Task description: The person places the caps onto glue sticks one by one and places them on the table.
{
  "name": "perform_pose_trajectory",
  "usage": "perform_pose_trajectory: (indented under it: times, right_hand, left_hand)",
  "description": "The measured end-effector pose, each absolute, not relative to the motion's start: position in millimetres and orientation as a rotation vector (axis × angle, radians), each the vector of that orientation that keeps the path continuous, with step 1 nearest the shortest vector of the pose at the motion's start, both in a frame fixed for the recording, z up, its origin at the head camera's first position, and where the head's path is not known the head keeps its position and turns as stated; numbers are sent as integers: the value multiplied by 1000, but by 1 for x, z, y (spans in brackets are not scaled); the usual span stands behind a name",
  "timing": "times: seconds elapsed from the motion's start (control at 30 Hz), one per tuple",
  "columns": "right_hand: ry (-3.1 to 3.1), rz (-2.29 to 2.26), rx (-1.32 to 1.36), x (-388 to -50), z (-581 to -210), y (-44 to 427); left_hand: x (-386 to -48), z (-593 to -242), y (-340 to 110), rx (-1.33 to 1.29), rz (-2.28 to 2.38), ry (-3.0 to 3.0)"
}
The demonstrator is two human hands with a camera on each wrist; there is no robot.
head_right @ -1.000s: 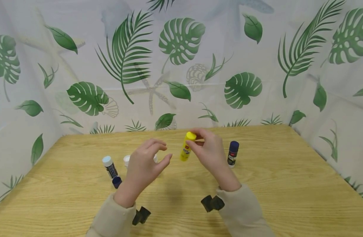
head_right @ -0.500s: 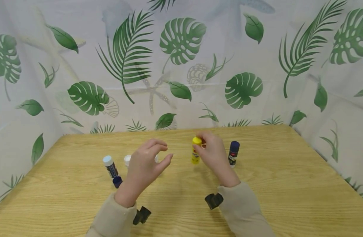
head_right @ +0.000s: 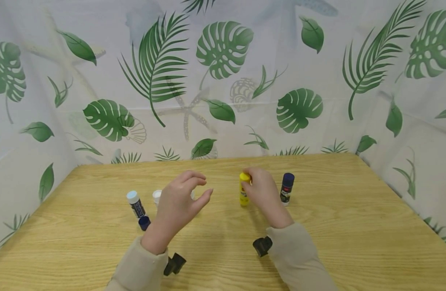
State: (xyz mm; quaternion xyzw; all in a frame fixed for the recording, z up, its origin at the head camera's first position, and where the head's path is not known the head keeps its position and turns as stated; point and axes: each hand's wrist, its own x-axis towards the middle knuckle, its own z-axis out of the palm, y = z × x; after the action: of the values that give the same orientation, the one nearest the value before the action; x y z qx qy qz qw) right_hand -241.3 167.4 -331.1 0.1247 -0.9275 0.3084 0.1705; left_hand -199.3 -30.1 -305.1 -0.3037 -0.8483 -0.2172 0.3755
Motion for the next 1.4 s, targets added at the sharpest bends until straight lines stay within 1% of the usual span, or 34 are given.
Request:
perform_pose_trajectory:
  times: [0.4,1.4]
  right_hand:
    - [-2637,855,380,-243,-336,165]
    - [-2709,863,327,-242,-337,163]
  left_hand:
    - [-199,-305,-31,-777,-551,-2176]
    - [-198,-302,-33,-786,-553,-2179]
